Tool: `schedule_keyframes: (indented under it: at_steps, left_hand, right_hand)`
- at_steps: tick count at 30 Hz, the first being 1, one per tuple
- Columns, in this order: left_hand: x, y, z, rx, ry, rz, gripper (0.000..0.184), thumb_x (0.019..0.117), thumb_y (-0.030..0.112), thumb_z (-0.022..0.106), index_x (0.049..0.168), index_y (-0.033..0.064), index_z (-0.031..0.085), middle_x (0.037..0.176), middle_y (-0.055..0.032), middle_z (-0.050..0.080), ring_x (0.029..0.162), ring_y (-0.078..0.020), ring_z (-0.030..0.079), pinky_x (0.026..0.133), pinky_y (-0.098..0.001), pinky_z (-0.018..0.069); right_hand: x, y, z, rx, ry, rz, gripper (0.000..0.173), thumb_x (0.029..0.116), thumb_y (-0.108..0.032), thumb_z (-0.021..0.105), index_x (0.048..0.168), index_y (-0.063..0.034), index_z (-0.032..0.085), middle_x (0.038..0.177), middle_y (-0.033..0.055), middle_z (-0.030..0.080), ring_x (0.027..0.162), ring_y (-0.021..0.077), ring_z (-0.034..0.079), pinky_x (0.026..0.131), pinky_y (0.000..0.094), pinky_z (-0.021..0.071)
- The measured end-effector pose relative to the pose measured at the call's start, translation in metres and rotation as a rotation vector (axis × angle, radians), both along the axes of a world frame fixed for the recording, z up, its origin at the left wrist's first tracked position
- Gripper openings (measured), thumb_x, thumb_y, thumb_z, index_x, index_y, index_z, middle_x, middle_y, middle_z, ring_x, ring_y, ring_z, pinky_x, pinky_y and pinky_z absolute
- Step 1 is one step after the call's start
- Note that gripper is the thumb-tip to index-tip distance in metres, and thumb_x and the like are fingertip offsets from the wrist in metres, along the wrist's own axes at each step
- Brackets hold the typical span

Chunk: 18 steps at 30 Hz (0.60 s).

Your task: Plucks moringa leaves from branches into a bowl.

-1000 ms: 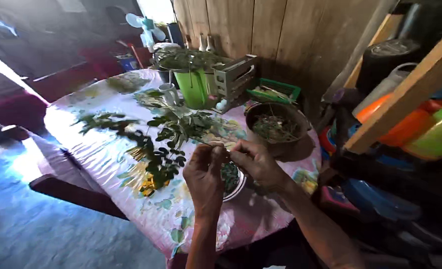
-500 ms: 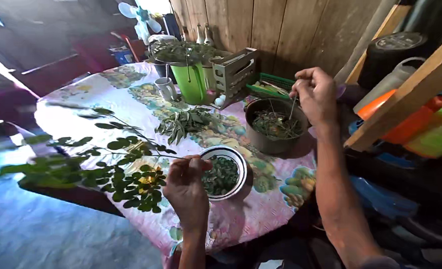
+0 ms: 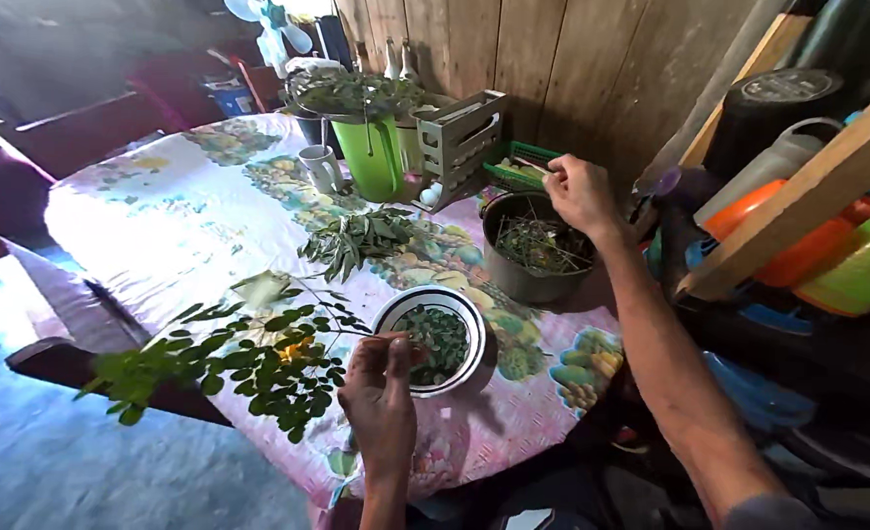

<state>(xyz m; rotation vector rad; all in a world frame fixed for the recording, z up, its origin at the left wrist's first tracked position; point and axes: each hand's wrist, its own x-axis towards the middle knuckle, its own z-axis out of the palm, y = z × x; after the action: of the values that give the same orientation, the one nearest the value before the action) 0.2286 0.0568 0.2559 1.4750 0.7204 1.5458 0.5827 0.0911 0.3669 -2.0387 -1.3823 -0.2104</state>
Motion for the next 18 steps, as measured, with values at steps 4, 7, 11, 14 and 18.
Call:
schedule_keyframes:
  at_steps: [4,7,11,14,18]
  left_hand:
    - [0.0,0.001,-0.006,0.016,0.008,-0.04,0.01,0.1016,0.009,0.056,0.102,0.0001,0.061,0.089,-0.0021,0.069,0.072,-0.0129,0.069,0.067,-0.0303,0.0631]
    - [0.011,-0.003,0.001,-0.019,0.133,-0.146,0.015,0.1013,0.01,0.057,0.103,-0.0028,0.064,0.087,-0.0053,0.069,0.074,-0.015,0.07,0.07,-0.0331,0.0635]
    - [0.032,-0.005,0.005,-0.032,0.2,-0.226,0.017,0.1024,0.013,0.058,0.099,-0.0001,0.067,0.083,-0.0047,0.07,0.071,-0.0145,0.069,0.067,-0.0329,0.0624]
    - [0.04,-0.01,0.01,-0.099,0.207,-0.237,0.016,0.1023,0.016,0.059,0.099,0.0027,0.068,0.083,-0.0022,0.07,0.072,-0.0115,0.069,0.069,-0.0294,0.0617]
    - [0.034,-0.018,0.017,-0.177,0.279,-0.19,0.019,0.1008,0.02,0.062,0.108,0.005,0.072,0.09,0.0008,0.074,0.082,-0.0059,0.071,0.081,-0.0263,0.0607]
  right_hand:
    - [0.012,-0.037,-0.01,-0.073,-0.063,0.101,0.028,0.1036,-0.019,0.057,0.123,-0.0025,0.068,0.111,0.019,0.07,0.101,0.0327,0.069,0.093,0.0534,0.0542]
    - [0.0,-0.067,-0.015,0.007,-0.125,0.11,0.027,0.1038,-0.021,0.057,0.123,-0.005,0.069,0.114,0.0171,0.07,0.101,0.03,0.07,0.091,0.0514,0.0561]
    - [-0.063,-0.094,-0.022,0.097,-0.087,0.316,0.029,0.1046,-0.025,0.056,0.124,-0.0076,0.068,0.113,0.0117,0.07,0.096,0.0241,0.07,0.085,0.0492,0.0591]
    - [-0.119,-0.093,-0.033,0.103,0.22,0.598,0.025,0.0993,-0.022,0.064,0.118,-0.0076,0.07,0.109,0.0031,0.072,0.094,0.0111,0.07,0.082,0.0338,0.0623]
    - [-0.163,-0.074,-0.055,0.113,0.541,0.798,0.024,0.0986,-0.022,0.065,0.116,-0.0065,0.071,0.106,0.0019,0.074,0.096,0.011,0.07,0.085,0.032,0.0609]
